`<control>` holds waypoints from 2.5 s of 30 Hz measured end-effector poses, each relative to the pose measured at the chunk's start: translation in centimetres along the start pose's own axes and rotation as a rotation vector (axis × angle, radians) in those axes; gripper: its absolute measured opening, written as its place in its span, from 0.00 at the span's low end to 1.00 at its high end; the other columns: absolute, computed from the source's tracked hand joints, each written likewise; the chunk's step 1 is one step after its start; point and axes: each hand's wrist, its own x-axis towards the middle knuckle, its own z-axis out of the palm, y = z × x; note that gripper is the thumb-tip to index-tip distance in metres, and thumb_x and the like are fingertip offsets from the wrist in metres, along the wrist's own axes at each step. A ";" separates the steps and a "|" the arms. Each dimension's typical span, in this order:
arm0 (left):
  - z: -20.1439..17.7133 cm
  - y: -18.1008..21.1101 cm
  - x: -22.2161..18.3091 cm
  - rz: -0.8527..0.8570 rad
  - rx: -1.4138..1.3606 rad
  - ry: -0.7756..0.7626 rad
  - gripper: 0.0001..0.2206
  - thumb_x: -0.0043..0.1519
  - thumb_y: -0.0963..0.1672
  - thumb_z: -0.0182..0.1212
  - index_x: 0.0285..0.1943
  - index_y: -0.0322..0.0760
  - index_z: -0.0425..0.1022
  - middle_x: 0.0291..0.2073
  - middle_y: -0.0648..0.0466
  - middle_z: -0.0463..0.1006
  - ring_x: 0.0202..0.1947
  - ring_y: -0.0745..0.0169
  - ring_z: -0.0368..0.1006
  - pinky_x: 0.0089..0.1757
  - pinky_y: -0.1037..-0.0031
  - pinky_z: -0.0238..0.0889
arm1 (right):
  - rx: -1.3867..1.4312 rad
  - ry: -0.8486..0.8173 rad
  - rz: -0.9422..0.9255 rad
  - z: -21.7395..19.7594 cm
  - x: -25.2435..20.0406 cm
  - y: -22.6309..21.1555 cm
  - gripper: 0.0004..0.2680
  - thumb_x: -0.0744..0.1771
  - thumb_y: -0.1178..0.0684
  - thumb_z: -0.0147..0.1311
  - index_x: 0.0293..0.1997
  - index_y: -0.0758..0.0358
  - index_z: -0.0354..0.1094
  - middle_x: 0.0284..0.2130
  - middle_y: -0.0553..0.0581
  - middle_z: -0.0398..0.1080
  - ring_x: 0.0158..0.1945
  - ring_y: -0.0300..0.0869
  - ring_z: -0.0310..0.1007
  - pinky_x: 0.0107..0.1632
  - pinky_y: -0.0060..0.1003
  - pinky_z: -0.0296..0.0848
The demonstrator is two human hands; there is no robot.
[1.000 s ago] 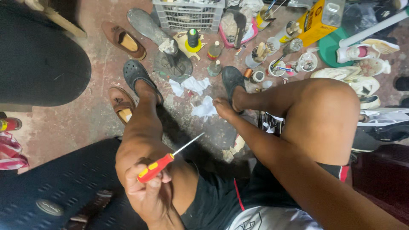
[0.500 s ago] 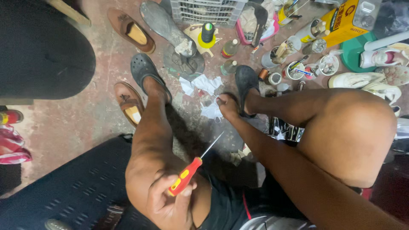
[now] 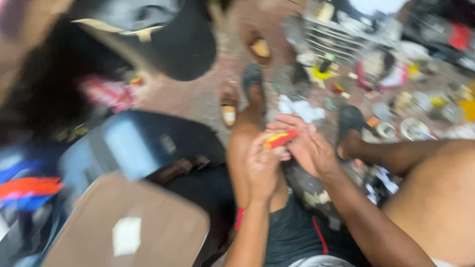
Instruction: The person holds a brown shoulder bag on their lap and uses a red-handled screwdriver to pry and adjust a metal clasp on the bag's flap. They repeatedly probe the clasp mechanism and manipulate the fabric around it.
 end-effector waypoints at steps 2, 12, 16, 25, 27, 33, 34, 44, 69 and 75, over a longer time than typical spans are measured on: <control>0.5 0.1 -0.6 0.012 0.029 -0.044 0.16 0.66 0.38 0.61 0.63 0.28 0.68 0.46 0.51 0.79 0.40 0.69 0.76 0.43 0.76 0.73 | -0.082 0.129 0.011 2.0 -0.5 -0.7 0.21 0.74 0.41 0.38 0.64 0.74 0.62 0.54 0.69 0.69 0.52 0.50 0.67 0.52 0.44 0.66; -1.2 1.9 -8.3 -0.159 0.144 0.034 0.12 0.68 0.40 0.59 0.59 0.28 0.73 0.35 0.53 0.77 0.33 0.69 0.74 0.38 0.79 0.68 | -0.461 0.184 -0.227 7.2 -2.4 -4.5 0.12 0.76 0.50 0.42 0.56 0.71 0.67 0.34 0.54 0.66 0.37 0.39 0.68 0.51 0.40 0.74; -1.3 4.4 -13.2 -0.249 0.307 0.041 0.11 0.68 0.42 0.56 0.54 0.29 0.75 0.33 0.56 0.76 0.33 0.70 0.74 0.38 0.79 0.69 | -0.691 0.113 0.093 10.9 -1.2 -2.8 0.15 0.72 0.47 0.48 0.54 0.71 0.70 0.34 0.52 0.70 0.30 0.34 0.65 0.35 0.31 0.69; -2.6 13.2 -21.9 0.492 0.981 0.215 0.10 0.64 0.39 0.55 0.48 0.32 0.82 0.25 0.53 0.73 0.23 0.68 0.69 0.29 0.78 0.63 | -0.900 -0.325 0.096 17.1 4.2 3.9 0.13 0.68 0.47 0.60 0.51 0.66 0.70 0.35 0.48 0.72 0.37 0.27 0.69 0.39 0.21 0.69; -4.9 15.7 -23.9 0.661 1.144 0.452 0.10 0.64 0.40 0.52 0.47 0.35 0.81 0.29 0.52 0.78 0.23 0.68 0.71 0.30 0.79 0.65 | -0.831 -0.243 0.319 17.8 4.8 4.2 0.11 0.65 0.49 0.63 0.44 0.65 0.72 0.29 0.47 0.71 0.30 0.27 0.67 0.29 0.22 0.66; -15.2 23.7 -27.4 0.956 1.207 1.074 0.11 0.77 0.38 0.42 0.63 0.23 0.66 0.34 0.49 0.72 0.34 0.66 0.69 0.42 0.77 0.68 | -0.743 -0.303 0.353 18.2 5.7 3.8 0.08 0.68 0.50 0.59 0.35 0.60 0.65 0.21 0.42 0.57 0.23 0.27 0.51 0.25 0.24 0.50; -16.7 24.5 -27.9 0.941 1.141 1.148 0.11 0.78 0.38 0.44 0.63 0.22 0.68 0.34 0.50 0.71 0.36 0.66 0.69 0.44 0.76 0.68 | -0.770 -0.351 0.283 18.4 5.6 3.5 0.08 0.68 0.51 0.58 0.36 0.60 0.64 0.23 0.40 0.57 0.26 0.26 0.52 0.27 0.24 0.51; -27.2 22.2 -28.2 0.490 0.080 1.005 0.17 0.67 0.43 0.52 0.65 0.34 0.69 0.56 0.45 0.76 0.54 0.51 0.75 0.51 0.61 0.72 | -0.694 -0.464 0.278 25.2 3.9 1.7 0.08 0.68 0.54 0.57 0.34 0.58 0.60 0.23 0.40 0.55 0.25 0.25 0.50 0.26 0.24 0.48; -3.4 21.9 -21.5 0.626 0.085 0.716 0.21 0.66 0.43 0.45 0.68 0.32 0.65 0.59 0.43 0.74 0.56 0.50 0.74 0.54 0.61 0.69 | -0.959 -0.508 -0.212 36.9 -1.3 -13.4 0.04 0.69 0.56 0.58 0.41 0.62 0.68 0.30 0.46 0.68 0.32 0.28 0.65 0.35 0.25 0.66; -2.5 20.9 -18.8 0.677 -0.055 0.260 0.16 0.72 0.42 0.47 0.68 0.33 0.59 0.62 0.36 0.71 0.61 0.41 0.71 0.58 0.49 0.67 | -1.063 -0.330 -0.347 34.8 -3.7 -18.7 0.04 0.70 0.56 0.56 0.41 0.63 0.67 0.32 0.49 0.69 0.33 0.31 0.67 0.37 0.26 0.68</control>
